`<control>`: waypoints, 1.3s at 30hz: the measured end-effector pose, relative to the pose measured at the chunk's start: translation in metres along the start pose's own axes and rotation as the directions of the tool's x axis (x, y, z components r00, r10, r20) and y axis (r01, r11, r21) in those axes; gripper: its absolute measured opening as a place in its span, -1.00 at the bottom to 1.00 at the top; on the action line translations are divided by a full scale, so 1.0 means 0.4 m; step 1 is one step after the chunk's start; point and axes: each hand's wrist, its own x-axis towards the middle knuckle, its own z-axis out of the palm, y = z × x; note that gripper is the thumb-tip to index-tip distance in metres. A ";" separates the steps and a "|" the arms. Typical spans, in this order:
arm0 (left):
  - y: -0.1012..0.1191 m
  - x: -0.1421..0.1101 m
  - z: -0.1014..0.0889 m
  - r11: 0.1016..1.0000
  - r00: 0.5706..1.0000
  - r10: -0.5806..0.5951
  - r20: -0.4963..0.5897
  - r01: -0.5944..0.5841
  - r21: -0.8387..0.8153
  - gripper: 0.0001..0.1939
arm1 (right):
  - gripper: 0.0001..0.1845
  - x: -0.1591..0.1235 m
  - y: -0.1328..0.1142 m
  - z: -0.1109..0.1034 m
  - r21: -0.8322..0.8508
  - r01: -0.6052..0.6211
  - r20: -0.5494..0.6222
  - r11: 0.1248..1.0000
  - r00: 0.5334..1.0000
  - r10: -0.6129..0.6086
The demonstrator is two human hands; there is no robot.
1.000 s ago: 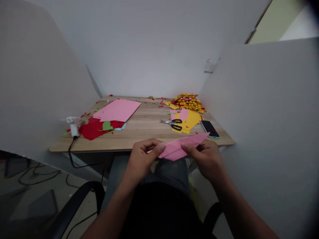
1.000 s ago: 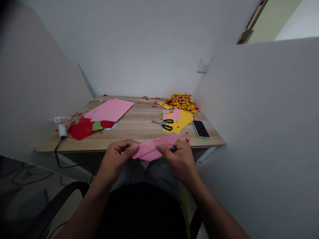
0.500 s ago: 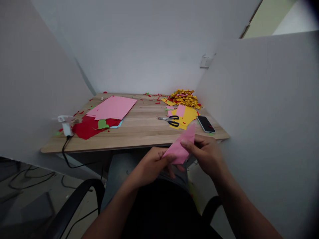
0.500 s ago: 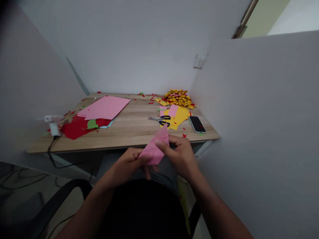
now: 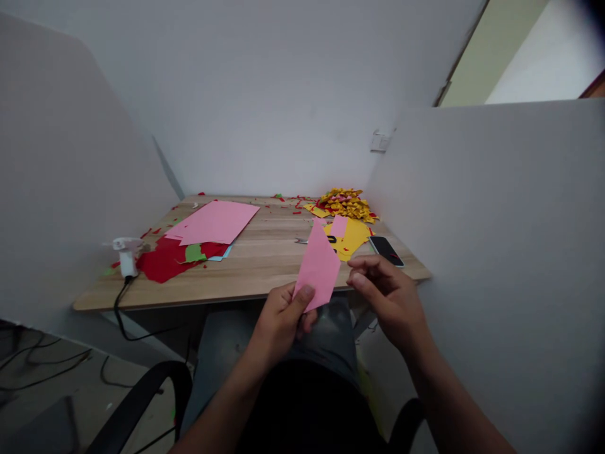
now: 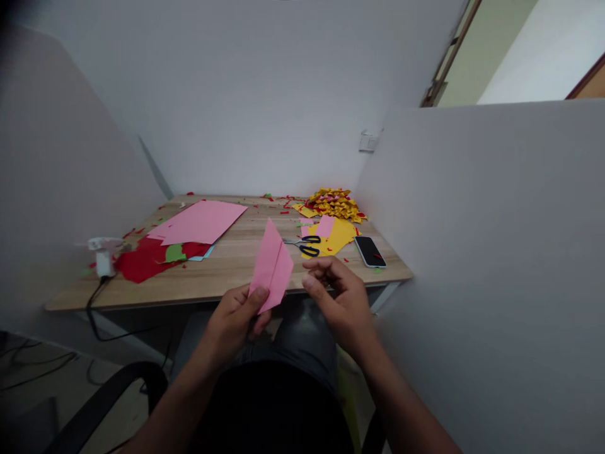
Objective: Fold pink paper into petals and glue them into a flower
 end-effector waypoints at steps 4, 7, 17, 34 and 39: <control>-0.004 -0.005 0.002 0.991 0.980 0.008 0.200 -0.035 0.129 -0.48 | -0.66 -0.006 0.015 0.026 0.027 0.043 -0.071 0.999 0.997 -0.041; -0.003 -0.011 0.011 0.980 0.956 0.032 0.292 -0.088 0.180 -0.56 | -0.52 -0.002 0.021 0.026 0.073 -0.021 -0.048 0.997 0.999 0.025; 0.000 -0.031 -0.012 0.998 0.995 0.031 -0.098 -0.026 0.058 -0.66 | -0.65 0.011 -0.009 0.059 0.201 -0.149 0.044 0.968 0.989 0.143; 0.009 -0.034 0.003 0.972 0.921 0.119 -0.370 -0.184 -0.148 -0.74 | -0.71 -0.027 -0.018 0.081 -0.173 0.330 0.143 0.928 0.941 -0.308; -0.020 -0.019 -0.030 0.923 0.943 0.056 -0.328 -0.174 -0.344 -0.68 | -0.25 -0.013 -0.034 0.025 -0.052 0.404 0.728 0.913 0.641 -0.242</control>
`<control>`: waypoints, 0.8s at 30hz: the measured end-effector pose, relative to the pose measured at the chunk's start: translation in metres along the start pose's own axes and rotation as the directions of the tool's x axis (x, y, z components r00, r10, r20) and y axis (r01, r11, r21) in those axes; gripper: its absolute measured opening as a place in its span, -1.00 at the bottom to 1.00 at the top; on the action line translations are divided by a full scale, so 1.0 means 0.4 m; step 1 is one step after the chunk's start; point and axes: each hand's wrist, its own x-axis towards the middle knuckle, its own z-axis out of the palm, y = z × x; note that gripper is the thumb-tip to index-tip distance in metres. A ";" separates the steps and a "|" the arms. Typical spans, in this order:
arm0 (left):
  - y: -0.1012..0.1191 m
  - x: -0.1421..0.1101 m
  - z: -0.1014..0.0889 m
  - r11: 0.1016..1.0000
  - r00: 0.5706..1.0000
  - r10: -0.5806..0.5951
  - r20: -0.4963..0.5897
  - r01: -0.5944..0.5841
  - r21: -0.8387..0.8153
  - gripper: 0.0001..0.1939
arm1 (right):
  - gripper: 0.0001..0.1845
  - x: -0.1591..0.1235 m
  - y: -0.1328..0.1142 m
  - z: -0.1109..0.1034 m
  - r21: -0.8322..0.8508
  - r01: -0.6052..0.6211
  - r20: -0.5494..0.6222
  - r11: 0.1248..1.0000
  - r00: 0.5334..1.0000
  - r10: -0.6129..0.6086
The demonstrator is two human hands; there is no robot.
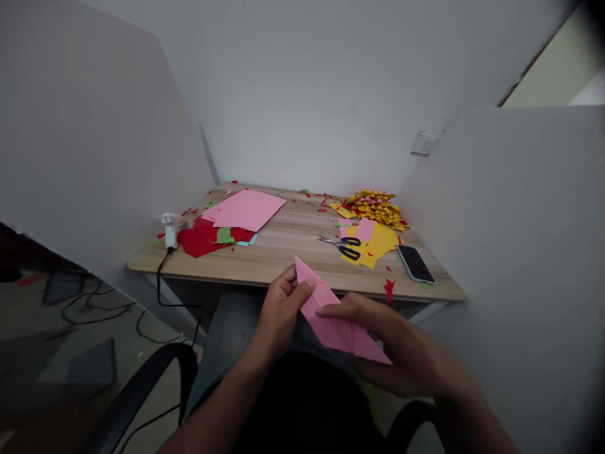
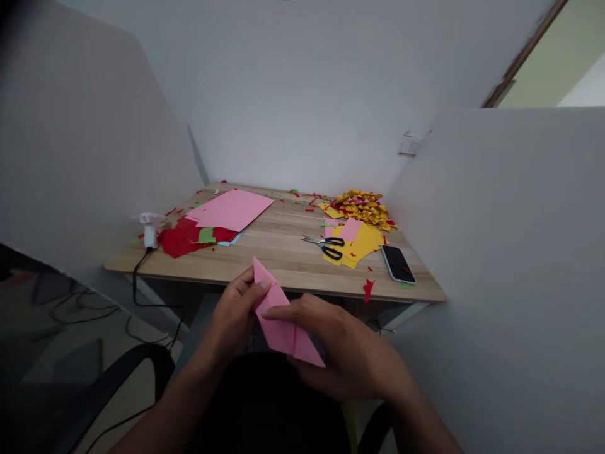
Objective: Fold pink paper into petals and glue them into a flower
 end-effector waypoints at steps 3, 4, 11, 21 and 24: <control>-0.006 0.000 -0.005 1.000 0.998 -0.027 0.048 0.028 -0.015 -0.68 | -0.36 -0.003 0.018 -0.009 0.065 -0.003 0.010 0.998 1.000 0.002; -0.009 -0.001 -0.004 0.999 0.999 -0.028 0.046 0.028 -0.015 -0.68 | -0.46 -0.002 0.025 -0.007 0.076 0.011 -0.047 0.997 0.999 -0.007; -0.012 -0.008 0.017 0.988 0.994 -0.110 0.002 0.109 -0.111 -0.66 | -0.66 0.007 0.051 0.010 -0.037 0.140 -0.189 0.989 0.971 -0.145; 0.004 -0.007 0.031 0.942 0.979 -0.175 0.102 0.197 -0.271 -0.73 | -0.55 0.000 0.053 0.018 -0.099 0.010 -0.303 0.995 0.952 -0.040; 0.000 -0.010 0.032 0.933 0.984 -0.153 0.095 0.175 -0.313 -0.77 | -0.60 0.002 0.047 0.021 -0.093 0.003 -0.311 0.996 0.950 -0.032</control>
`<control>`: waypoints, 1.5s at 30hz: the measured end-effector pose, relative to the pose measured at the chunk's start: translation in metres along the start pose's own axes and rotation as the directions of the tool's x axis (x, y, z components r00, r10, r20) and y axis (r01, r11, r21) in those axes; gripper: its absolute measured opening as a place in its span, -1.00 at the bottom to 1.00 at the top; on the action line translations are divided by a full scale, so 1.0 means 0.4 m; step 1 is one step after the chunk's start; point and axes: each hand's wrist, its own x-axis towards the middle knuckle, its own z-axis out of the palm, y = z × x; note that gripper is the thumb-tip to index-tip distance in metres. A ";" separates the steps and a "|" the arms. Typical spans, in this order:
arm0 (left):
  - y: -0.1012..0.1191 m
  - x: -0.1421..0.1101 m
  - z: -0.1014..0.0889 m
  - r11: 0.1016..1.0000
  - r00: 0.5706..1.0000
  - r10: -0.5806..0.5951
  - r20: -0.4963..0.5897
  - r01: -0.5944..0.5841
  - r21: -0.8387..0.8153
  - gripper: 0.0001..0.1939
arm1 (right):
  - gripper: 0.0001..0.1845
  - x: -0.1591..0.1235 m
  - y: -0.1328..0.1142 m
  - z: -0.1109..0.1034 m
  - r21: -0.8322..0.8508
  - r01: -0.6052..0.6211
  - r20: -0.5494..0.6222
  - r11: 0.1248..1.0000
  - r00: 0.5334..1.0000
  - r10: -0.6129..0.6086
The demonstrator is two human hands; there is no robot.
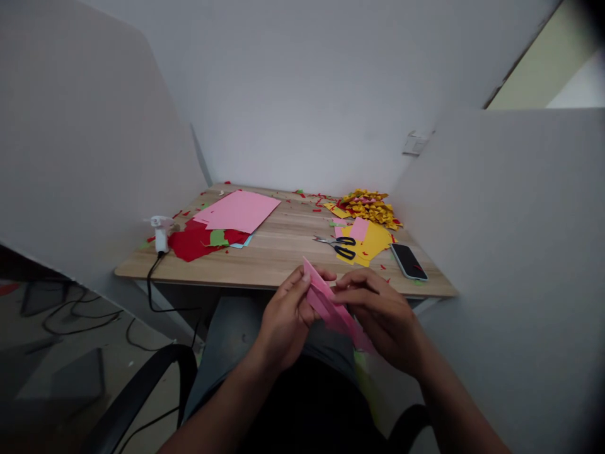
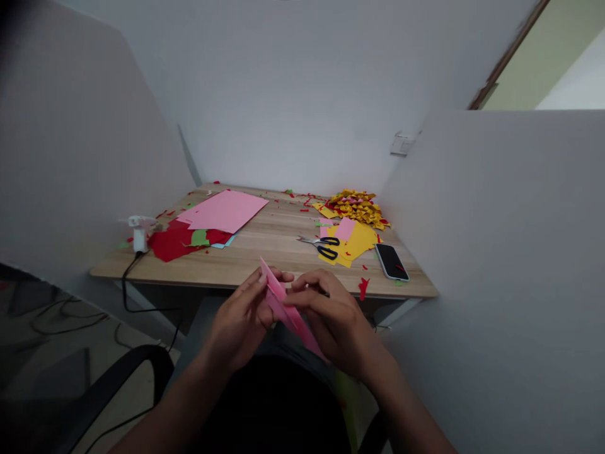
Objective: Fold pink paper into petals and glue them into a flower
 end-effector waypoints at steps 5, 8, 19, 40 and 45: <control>-0.001 -0.004 0.004 1.000 0.998 -0.016 -0.059 0.017 0.024 -0.73 | -0.53 0.003 -0.009 0.006 -0.086 0.024 0.085 0.996 0.996 -0.017; 0.003 -0.007 0.007 0.998 0.999 -0.042 -0.027 0.043 0.034 -0.70 | -0.55 0.003 -0.005 0.003 -0.185 0.040 0.088 0.982 0.996 -0.024; 0.010 -0.005 0.001 0.993 1.000 -0.016 0.027 0.013 0.116 -0.51 | -0.65 -0.014 0.020 -0.013 -0.008 0.075 0.163 0.997 0.984 -0.073; 0.007 -0.025 -0.013 0.970 0.994 0.018 0.109 -0.044 0.238 -0.62 | -0.77 -0.005 0.011 0.011 -0.156 0.290 0.164 0.944 0.950 -0.265; -0.003 -0.036 0.010 0.940 0.987 0.087 0.136 -0.126 0.318 -0.71 | -0.81 -0.004 0.023 0.017 0.045 0.243 0.085 0.969 0.966 -0.246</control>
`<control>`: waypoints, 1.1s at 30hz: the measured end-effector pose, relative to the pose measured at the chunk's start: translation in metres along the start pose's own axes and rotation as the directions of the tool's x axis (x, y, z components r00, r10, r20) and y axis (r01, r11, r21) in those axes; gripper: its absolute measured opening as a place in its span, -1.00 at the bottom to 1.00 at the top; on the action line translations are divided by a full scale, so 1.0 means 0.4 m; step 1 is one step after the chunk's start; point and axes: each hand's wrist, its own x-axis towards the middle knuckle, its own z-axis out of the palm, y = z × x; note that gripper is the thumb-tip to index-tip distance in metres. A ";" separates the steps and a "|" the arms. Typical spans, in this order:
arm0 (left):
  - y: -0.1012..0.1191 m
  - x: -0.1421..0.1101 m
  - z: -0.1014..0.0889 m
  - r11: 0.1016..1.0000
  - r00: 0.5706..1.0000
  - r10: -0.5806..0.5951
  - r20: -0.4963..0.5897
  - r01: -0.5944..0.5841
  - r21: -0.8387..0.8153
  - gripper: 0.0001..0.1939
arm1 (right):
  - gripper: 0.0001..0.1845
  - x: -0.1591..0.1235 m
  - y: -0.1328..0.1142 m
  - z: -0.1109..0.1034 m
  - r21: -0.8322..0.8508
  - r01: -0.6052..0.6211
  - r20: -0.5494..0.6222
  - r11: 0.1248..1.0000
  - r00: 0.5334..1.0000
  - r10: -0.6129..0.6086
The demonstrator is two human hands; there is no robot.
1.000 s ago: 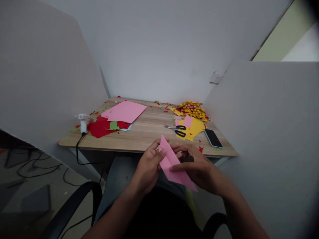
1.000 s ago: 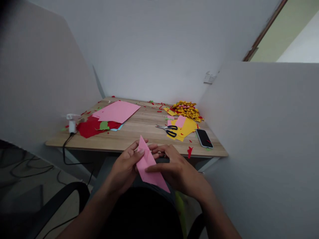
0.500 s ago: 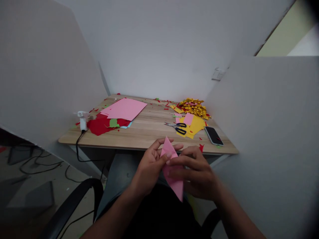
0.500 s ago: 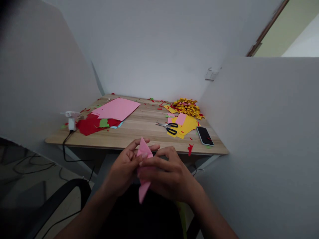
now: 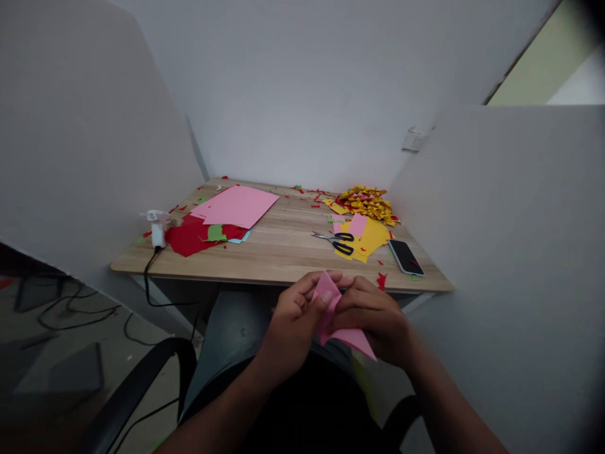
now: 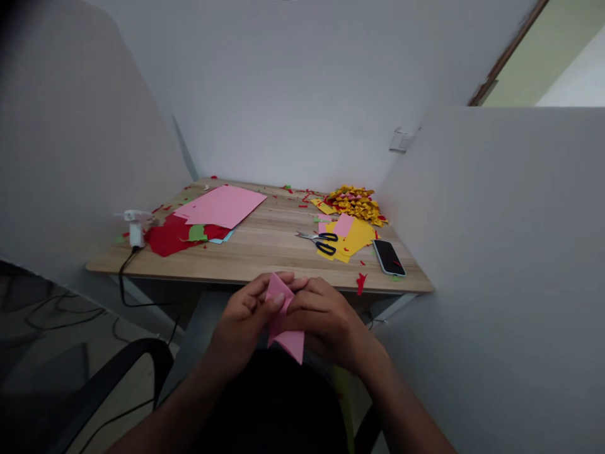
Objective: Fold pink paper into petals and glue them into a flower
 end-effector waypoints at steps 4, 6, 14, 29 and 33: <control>0.008 -0.010 0.004 0.999 0.999 -0.030 0.019 0.030 0.027 -0.66 | -0.84 0.002 -0.014 0.002 -0.021 -0.081 -0.038 0.997 0.996 0.080; 0.006 -0.017 0.000 0.997 0.999 -0.029 -0.022 0.030 0.070 -0.67 | -0.84 0.007 -0.029 0.008 -0.050 -0.183 -0.071 0.982 0.981 0.179; -0.025 -0.015 0.004 0.999 0.997 -0.017 0.074 0.020 -0.037 -0.55 | -0.72 0.025 -0.066 0.033 -0.146 -0.417 -0.222 0.897 0.898 0.381; -0.019 0.001 0.015 0.993 0.991 0.079 -0.110 -0.068 0.093 -0.78 | -0.77 0.027 -0.076 0.045 0.111 -0.404 -0.335 0.908 0.845 0.417; 0.002 0.000 0.001 0.908 0.958 0.261 -0.122 -0.200 0.367 -0.96 | -0.68 0.027 -0.091 0.034 0.093 -0.397 -0.400 0.913 0.825 0.400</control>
